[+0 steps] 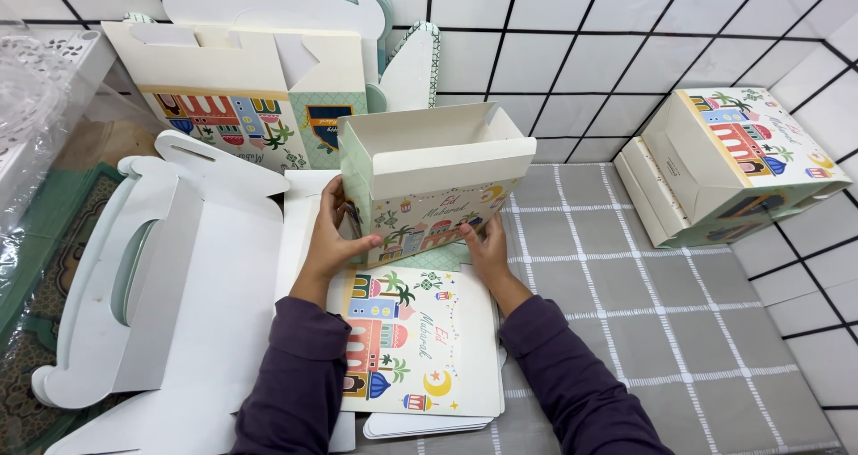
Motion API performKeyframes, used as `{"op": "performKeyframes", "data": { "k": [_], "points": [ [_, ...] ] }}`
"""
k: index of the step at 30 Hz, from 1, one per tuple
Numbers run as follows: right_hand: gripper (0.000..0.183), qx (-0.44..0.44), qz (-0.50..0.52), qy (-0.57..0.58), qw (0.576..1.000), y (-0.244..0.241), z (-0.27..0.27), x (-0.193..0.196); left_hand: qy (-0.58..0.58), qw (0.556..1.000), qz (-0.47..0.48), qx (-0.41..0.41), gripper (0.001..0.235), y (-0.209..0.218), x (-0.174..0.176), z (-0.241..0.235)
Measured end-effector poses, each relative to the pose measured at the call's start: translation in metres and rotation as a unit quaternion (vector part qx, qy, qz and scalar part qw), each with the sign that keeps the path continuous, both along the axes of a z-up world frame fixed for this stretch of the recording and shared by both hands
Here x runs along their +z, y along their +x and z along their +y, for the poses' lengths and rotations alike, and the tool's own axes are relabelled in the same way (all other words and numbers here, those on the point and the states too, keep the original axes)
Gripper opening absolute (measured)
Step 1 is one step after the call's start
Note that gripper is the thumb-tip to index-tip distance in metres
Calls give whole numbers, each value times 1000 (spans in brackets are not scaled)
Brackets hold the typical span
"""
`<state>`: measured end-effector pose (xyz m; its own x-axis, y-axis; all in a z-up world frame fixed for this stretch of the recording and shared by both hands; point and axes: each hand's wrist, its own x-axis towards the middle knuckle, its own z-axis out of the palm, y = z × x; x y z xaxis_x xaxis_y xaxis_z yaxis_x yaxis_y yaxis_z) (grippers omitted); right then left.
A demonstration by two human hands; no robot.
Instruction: Assembling small cardboard gift boxes by folding flaps and tucking them into slots.
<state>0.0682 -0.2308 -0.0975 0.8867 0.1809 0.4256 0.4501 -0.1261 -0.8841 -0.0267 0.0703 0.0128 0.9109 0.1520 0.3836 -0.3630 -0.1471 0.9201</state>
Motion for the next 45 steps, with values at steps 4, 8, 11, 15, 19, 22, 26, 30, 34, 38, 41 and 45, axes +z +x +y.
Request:
{"op": "performKeyframes", "data": {
  "k": [4,8,11,15,19,22,26,30,34,38,41,45],
  "points": [
    [71,-6,-2,8,1000,-21,9,47,9,1000,-7,-1,134,-6,13,-5],
    [96,-62,-61,17,996,-36,17,79,17,1000,-15,3,133,-6,12,-5],
    [109,-138,-161,12,977,-33,10,82,14,1000,-18,1,133,-5,13,-7],
    [115,-201,-357,-55,911,-36,2,108,-4,999,-28,-17,133,-5,12,-6],
    [102,-161,-426,-38,890,-64,3,165,-4,999,-22,-46,134,-4,12,-4],
    [95,-131,-439,-75,886,-82,11,208,-45,995,-7,-87,135,-9,19,-10],
    [86,-136,-391,-173,893,-89,30,243,-58,993,-28,-98,149,-17,41,-20],
    [72,-114,-320,-270,901,-93,33,262,-49,995,-68,-61,152,-18,37,-23],
    [72,-103,-295,-316,896,-90,27,266,-37,993,-92,-57,134,-23,51,-31],
    [68,-95,-271,-341,895,-91,16,274,-15,988,-150,11,118,-17,56,-25],
    [67,-84,-267,-359,890,-93,14,278,39,981,-186,42,105,-28,91,-26],
    [66,-82,-271,-373,884,-96,13,279,173,967,-175,67,70,-44,139,-29]
  ]
}}
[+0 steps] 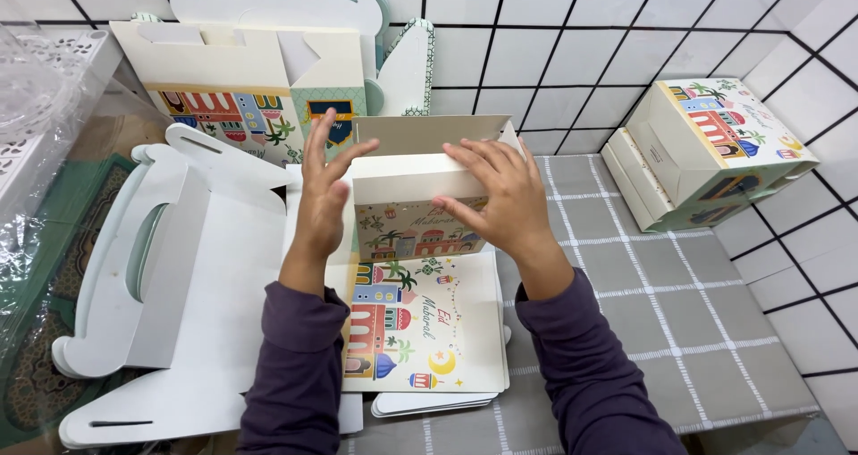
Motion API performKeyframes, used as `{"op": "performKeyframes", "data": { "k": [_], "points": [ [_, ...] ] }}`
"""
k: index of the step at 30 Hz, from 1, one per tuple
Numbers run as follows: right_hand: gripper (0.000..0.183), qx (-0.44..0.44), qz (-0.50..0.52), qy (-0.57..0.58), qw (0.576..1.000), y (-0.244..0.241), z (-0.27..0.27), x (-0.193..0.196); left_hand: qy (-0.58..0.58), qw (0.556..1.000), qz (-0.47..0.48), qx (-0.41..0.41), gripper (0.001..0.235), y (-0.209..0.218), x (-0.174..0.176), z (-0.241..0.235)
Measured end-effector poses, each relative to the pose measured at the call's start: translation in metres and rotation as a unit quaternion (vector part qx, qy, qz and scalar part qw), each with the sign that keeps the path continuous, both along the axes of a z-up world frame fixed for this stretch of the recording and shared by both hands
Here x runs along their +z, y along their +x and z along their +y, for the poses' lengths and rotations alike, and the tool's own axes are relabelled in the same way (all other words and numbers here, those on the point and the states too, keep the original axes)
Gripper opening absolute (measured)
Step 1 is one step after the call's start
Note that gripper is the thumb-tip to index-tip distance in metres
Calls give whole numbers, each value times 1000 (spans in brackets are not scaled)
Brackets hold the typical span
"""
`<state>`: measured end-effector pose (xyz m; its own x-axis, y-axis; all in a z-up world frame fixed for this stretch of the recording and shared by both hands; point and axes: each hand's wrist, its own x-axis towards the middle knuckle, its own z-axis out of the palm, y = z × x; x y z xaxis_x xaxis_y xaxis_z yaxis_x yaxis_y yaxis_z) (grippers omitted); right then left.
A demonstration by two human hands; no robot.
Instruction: Assembling small cardboard gift boxes by folding flaps and tucking them into slots.
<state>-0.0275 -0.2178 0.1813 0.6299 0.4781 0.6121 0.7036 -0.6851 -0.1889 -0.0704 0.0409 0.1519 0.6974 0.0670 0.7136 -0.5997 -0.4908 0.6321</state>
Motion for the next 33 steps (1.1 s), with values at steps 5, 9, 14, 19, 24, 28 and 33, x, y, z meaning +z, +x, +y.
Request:
{"op": "performKeyframes", "data": {
  "k": [5,9,14,19,24,28,33],
  "points": [
    [66,-18,-11,-6,1000,3,-3,-3,24,995,-11,94,46,13,2,14],
    [63,-51,-61,-28,996,5,-1,-6,64,989,3,131,38,12,6,22],
    [69,-40,-82,-70,993,9,6,-6,147,980,15,136,25,6,25,13],
    [73,-25,-81,-88,992,16,5,-15,257,950,16,178,16,-6,37,-9],
    [72,3,-72,-58,996,15,5,-21,291,933,84,192,56,-19,47,-16],
    [64,17,-63,-32,997,17,2,-31,299,927,95,203,57,-21,44,-18],
    [61,26,-53,-32,998,21,3,-40,296,927,117,197,52,-22,44,-21]
  ]
}}
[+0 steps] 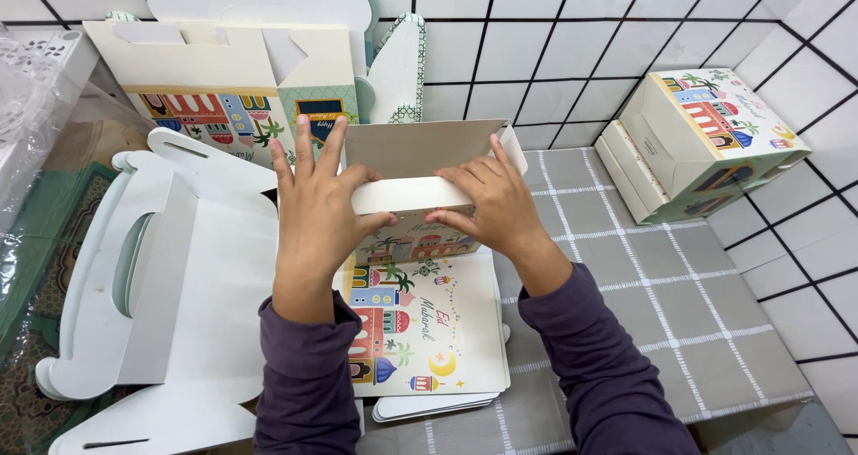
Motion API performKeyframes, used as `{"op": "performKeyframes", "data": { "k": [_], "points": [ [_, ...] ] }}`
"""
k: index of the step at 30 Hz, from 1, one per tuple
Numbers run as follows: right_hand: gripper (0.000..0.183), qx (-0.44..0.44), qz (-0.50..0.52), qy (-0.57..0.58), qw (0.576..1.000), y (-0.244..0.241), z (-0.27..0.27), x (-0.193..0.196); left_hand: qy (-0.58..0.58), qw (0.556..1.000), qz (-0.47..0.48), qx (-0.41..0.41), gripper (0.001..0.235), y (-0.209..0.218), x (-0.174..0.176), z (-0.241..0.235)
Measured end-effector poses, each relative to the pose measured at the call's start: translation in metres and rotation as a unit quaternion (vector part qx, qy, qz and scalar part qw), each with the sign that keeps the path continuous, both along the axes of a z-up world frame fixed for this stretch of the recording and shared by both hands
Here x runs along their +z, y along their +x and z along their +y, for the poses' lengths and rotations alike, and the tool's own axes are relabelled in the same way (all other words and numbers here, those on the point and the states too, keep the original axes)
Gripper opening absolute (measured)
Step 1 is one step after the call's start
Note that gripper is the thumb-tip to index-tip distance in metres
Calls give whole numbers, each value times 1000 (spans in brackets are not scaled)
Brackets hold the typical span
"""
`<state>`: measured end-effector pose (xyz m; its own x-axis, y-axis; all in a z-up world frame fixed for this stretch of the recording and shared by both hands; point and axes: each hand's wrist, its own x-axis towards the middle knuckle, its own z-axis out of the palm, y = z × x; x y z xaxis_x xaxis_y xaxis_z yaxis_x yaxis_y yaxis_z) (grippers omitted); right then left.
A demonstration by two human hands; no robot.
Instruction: Assembling small cardboard gift boxes by folding flaps and tucking them into slots.
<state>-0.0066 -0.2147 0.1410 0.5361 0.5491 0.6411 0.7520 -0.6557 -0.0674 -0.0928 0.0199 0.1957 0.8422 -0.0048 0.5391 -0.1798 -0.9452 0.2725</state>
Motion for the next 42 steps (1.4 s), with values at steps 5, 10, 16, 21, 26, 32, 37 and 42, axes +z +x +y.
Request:
{"op": "performKeyframes", "data": {
  "k": [5,10,16,21,26,32,37,42],
  "points": [
    [62,-6,12,-10,1000,4,-5,6,-51,997,0,-51,82,6,-1,6],
    [63,2,28,-17,999,2,-5,13,-289,937,-37,-191,128,21,-14,20],
    [56,61,5,-36,997,-1,-20,33,-405,869,-94,-269,100,42,-44,36],
    [53,62,94,85,990,11,-37,29,-448,797,29,-403,107,27,-36,25],
    [50,-1,187,210,960,27,-45,14,-403,772,126,-474,71,0,-7,-5],
    [37,101,400,296,861,31,-42,11,-198,923,20,-330,85,-2,6,-24],
    [84,256,493,275,785,40,-39,7,-80,968,-23,-236,89,4,-6,-34],
    [79,254,498,262,787,36,-41,9,-17,980,-23,-199,82,3,-6,-37]
  ]
}}
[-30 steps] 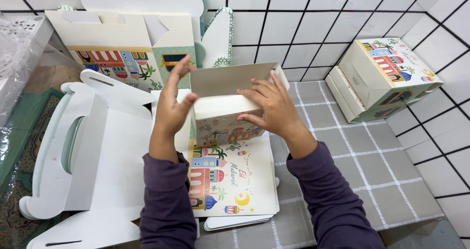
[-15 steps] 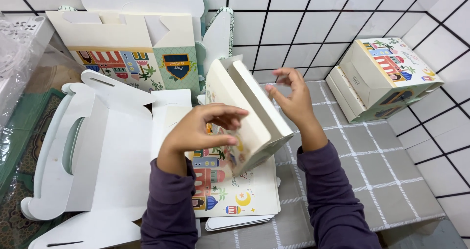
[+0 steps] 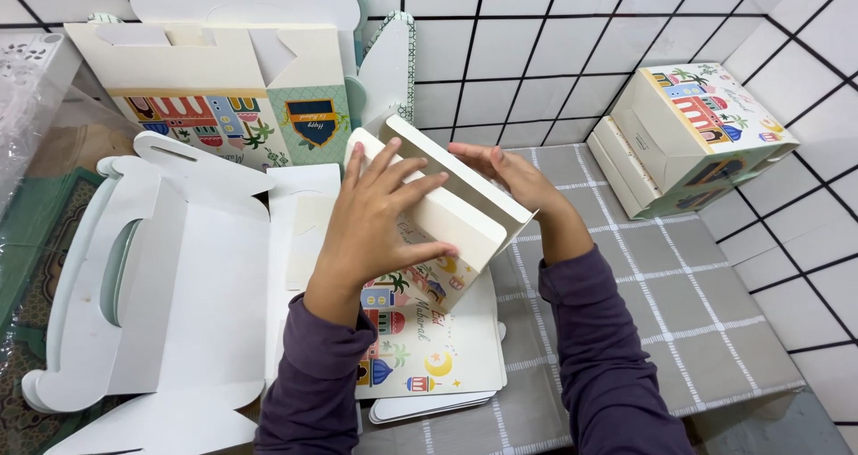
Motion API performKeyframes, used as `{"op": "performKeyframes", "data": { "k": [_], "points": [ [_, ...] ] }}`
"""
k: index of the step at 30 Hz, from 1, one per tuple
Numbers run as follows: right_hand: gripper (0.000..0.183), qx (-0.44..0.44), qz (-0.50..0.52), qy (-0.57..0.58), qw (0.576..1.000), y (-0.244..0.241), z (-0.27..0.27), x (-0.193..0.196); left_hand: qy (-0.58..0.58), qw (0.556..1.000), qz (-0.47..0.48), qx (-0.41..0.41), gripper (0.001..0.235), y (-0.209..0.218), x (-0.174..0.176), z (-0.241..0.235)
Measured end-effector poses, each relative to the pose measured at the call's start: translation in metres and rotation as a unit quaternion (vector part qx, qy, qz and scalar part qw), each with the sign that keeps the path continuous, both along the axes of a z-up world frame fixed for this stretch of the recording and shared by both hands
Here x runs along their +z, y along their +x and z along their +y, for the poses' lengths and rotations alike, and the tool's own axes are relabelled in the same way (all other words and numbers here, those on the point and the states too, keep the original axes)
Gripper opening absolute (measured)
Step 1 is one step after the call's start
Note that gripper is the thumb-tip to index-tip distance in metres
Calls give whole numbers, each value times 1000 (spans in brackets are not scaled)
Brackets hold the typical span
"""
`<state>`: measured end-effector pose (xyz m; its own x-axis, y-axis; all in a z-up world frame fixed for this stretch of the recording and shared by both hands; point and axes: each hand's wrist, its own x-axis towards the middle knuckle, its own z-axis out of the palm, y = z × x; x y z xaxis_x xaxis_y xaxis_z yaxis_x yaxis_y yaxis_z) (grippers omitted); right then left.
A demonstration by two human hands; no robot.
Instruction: Assembling small cardboard gift boxes by folding flaps and tucking them into slots.
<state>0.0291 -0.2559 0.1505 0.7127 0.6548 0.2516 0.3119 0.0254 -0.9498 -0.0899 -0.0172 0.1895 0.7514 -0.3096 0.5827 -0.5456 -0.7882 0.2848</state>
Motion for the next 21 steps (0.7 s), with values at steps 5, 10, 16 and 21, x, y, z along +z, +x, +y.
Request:
{"op": "performKeyframes", "data": {
  "k": [5,10,16,21],
  "points": [
    [65,-133,-125,36,983,-21,-12,19,-4,1000,-14,20,84,2,-2,2],
    [58,-273,-283,45,918,-41,-24,22,-1,999,-26,29,85,0,-4,2],
    [61,-282,-366,-1,887,-87,-8,39,-8,997,-58,49,84,3,-13,-10],
    [55,-283,-496,-240,785,-114,23,36,-29,991,-109,72,95,15,-34,-23]
  ]
}}
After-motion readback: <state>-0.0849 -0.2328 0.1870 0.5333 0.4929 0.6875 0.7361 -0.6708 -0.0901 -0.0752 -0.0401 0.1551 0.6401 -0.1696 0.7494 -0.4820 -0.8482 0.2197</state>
